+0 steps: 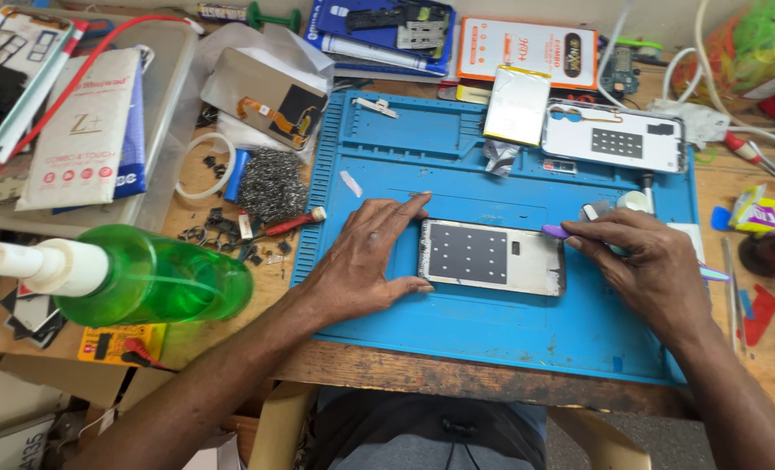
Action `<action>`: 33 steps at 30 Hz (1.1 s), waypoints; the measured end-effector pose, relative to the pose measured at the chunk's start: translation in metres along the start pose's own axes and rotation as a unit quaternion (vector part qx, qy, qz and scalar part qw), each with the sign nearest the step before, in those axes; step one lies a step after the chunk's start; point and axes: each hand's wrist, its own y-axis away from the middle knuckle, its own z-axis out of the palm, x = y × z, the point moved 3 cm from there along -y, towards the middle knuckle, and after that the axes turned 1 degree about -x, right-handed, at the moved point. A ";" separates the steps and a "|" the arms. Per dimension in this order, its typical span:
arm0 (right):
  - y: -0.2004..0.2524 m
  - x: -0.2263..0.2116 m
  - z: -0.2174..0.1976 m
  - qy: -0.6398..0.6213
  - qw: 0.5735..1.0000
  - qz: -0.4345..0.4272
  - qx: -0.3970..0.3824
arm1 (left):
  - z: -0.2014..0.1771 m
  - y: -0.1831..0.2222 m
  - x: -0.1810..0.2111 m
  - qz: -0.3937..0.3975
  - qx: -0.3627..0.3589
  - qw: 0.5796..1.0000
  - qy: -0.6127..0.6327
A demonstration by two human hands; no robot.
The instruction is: The person cleans a phone component with a brush on a blue mat and uses a pointed tool to scrape along the edges of a phone frame.
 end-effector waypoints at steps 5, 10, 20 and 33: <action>-0.021 -0.021 0.018 0.019 0.998 0.010 -0.055 | -0.001 0.000 -0.002 -0.018 -0.006 1.000 0.003; -0.051 -0.069 0.046 -0.006 0.991 -0.126 -0.052 | -0.001 0.002 -0.004 -0.003 0.008 1.000 0.012; -0.043 -0.039 0.027 0.020 0.994 0.003 -0.103 | 0.001 0.002 -0.009 0.000 0.002 1.000 0.014; 0.010 0.000 0.000 0.016 0.998 0.062 -0.018 | -0.002 -0.003 0.004 -0.004 -0.001 1.000 0.012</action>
